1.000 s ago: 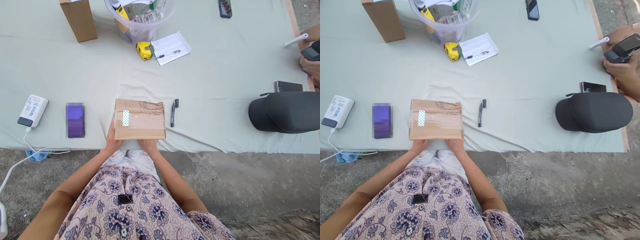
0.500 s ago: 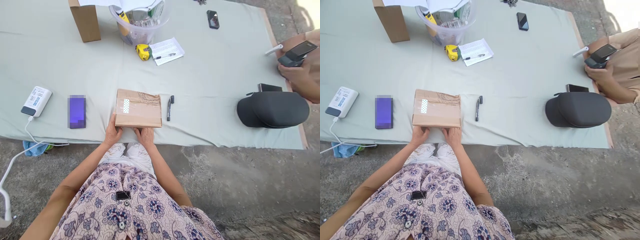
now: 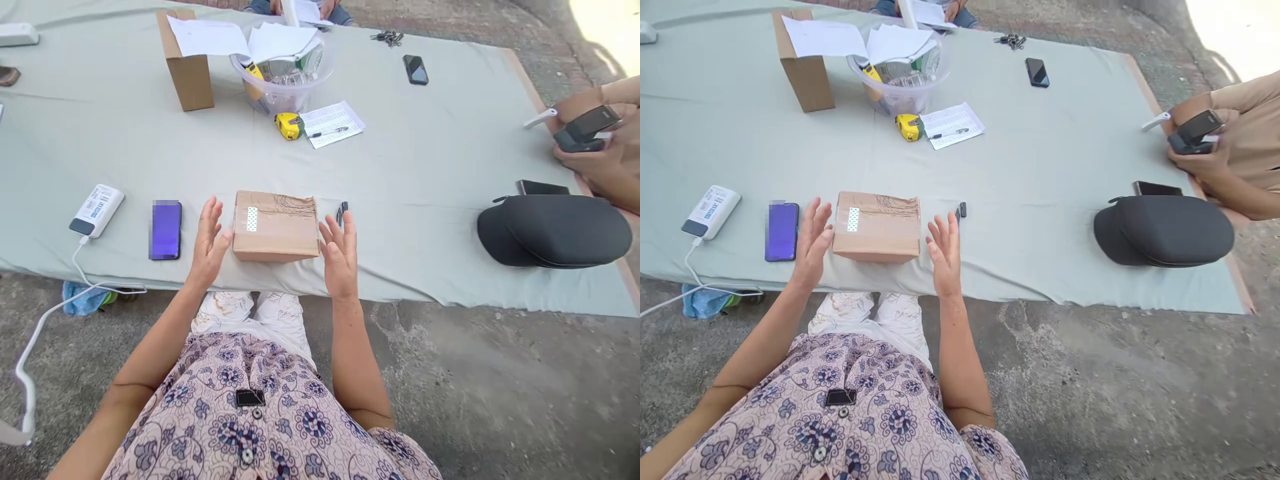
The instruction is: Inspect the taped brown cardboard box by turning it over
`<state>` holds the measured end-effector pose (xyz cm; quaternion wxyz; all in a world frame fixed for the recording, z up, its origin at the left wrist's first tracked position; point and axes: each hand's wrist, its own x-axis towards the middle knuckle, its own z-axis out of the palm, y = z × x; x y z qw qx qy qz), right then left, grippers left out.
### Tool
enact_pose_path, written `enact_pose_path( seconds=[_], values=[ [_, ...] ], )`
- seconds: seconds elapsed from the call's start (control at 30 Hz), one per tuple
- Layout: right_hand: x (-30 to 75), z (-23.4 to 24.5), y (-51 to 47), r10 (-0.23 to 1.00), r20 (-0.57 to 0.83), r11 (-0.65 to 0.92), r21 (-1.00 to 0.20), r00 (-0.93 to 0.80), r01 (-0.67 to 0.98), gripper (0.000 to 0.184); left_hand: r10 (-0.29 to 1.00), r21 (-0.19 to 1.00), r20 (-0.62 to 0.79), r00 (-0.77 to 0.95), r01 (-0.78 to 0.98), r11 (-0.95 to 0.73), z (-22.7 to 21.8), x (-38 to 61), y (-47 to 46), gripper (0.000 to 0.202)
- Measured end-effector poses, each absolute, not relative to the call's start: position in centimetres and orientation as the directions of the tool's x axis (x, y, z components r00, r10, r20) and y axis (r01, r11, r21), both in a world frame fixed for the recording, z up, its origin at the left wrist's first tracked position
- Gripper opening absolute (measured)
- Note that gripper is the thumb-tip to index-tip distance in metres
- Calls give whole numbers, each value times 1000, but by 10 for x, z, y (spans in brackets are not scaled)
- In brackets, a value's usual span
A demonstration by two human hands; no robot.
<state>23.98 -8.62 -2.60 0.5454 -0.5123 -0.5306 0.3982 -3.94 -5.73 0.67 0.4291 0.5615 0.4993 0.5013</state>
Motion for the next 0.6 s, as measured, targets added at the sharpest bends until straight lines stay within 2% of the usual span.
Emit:
enact_pose_path(
  seconds=[0.07,0.17,0.23,0.37,0.5,0.6],
  values=[
    [235,-4,-74,977,209,204,-973,35,108,88,982,981,157,109,101,-168,17,-30,-47,83],
    [230,10,-55,976,214,218,-969,-47,113,94,972,994,113,204,-13,-113,15,-20,-28,82],
    [230,10,-44,978,201,205,-975,-54,84,91,973,996,79,215,-61,-68,12,-17,-18,82],
    [235,3,-35,989,150,150,-988,-19,24,79,982,999,32,187,-37,-25,17,-8,-18,71],
    [232,12,-39,995,99,99,-995,-15,-7,69,994,999,39,105,-38,-35,32,3,-27,52],
    [225,25,-39,992,118,118,-993,38,-7,64,995,996,73,67,-66,-68,40,5,-26,46]
  ],
)
